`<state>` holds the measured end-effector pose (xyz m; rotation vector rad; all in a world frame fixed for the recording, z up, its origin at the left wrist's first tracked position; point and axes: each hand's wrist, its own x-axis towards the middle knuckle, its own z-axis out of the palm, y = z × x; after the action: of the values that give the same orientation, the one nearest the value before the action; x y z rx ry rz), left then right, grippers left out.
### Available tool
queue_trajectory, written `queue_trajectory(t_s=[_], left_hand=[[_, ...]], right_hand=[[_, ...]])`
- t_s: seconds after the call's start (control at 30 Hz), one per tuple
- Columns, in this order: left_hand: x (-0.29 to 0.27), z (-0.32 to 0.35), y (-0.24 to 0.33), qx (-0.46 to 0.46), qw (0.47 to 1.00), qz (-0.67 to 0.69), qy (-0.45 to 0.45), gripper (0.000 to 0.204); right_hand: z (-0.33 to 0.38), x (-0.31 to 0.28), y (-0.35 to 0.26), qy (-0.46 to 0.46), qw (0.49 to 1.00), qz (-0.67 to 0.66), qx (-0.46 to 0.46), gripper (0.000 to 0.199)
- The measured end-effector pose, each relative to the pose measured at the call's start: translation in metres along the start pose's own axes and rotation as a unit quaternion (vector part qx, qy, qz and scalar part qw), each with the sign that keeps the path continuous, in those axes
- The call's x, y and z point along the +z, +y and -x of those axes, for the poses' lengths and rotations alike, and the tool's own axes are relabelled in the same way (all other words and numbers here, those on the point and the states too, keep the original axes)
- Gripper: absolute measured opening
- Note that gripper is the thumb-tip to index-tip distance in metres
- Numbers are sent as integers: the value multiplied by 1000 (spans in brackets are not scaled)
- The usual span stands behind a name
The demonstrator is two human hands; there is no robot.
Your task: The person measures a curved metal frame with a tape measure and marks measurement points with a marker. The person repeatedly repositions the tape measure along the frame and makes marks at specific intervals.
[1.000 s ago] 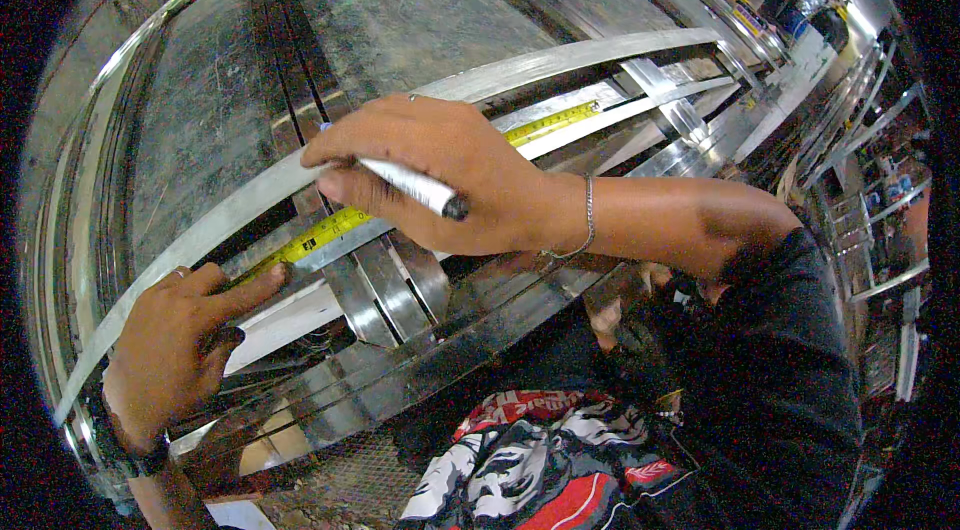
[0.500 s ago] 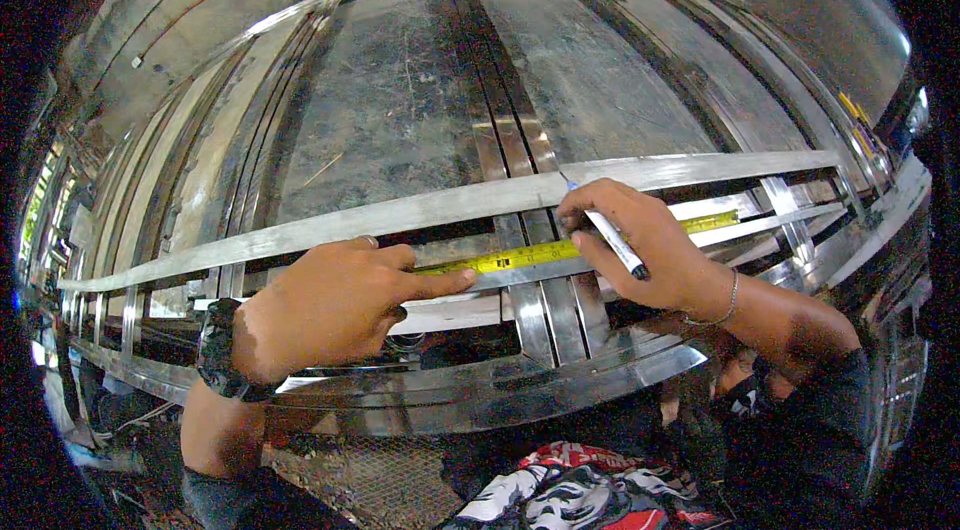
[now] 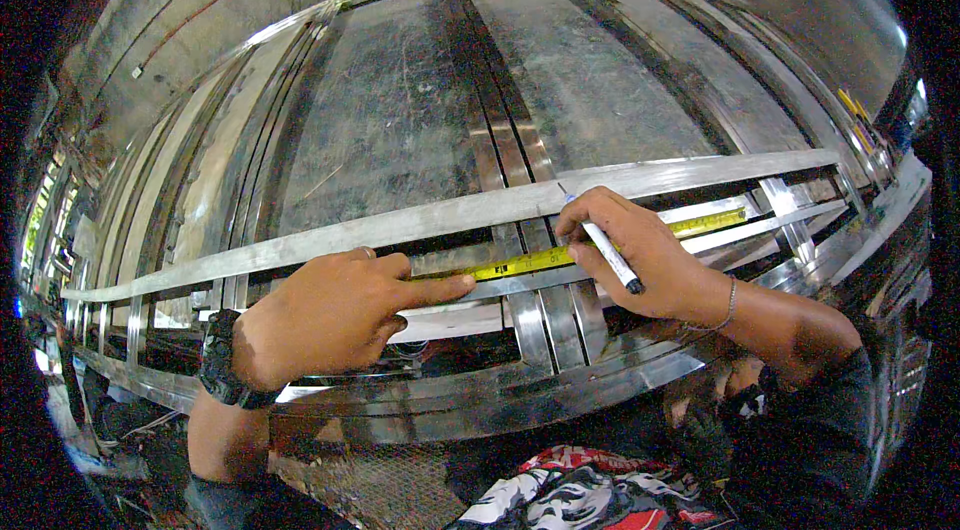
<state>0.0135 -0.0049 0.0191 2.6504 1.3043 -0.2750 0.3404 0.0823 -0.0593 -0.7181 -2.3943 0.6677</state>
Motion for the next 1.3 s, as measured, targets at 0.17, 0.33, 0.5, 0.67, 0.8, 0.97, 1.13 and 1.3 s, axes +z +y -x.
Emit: queue_trajectory(t_s=[0.17, 0.33, 0.5, 0.67, 0.8, 0.97, 1.13, 1.3], left_hand=[[2, 1, 0, 5, 1000, -3, 7, 74], [2, 2, 4, 3, 1000, -13, 17, 73], [0, 1, 8, -2, 1000, -24, 10, 72], [-1, 1, 8, 6, 1000, -18, 19, 71], [-2, 1, 7, 6, 1000, -18, 15, 71], [-1, 4, 7, 5, 1000, -17, 14, 72], [-1, 2, 8, 4, 1000, -18, 8, 72], [-1, 1, 9, 2, 1000, -23, 13, 72]], right_hand=[[0, 0, -1, -2, 1000, -11, -6, 31], [-1, 1, -1, 11, 999, 15, -25, 26], [0, 0, -1, 14, 1000, 13, -13, 26], [-1, -1, -1, 9, 1000, 11, 0, 25], [-1, -1, -2, 18, 1000, -1, -2, 25], [-1, -1, -4, 2, 1000, -8, 13, 27], [-1, 0, -4, 8, 1000, -2, 5, 26], [0, -1, -1, 13, 1000, 8, -8, 26]])
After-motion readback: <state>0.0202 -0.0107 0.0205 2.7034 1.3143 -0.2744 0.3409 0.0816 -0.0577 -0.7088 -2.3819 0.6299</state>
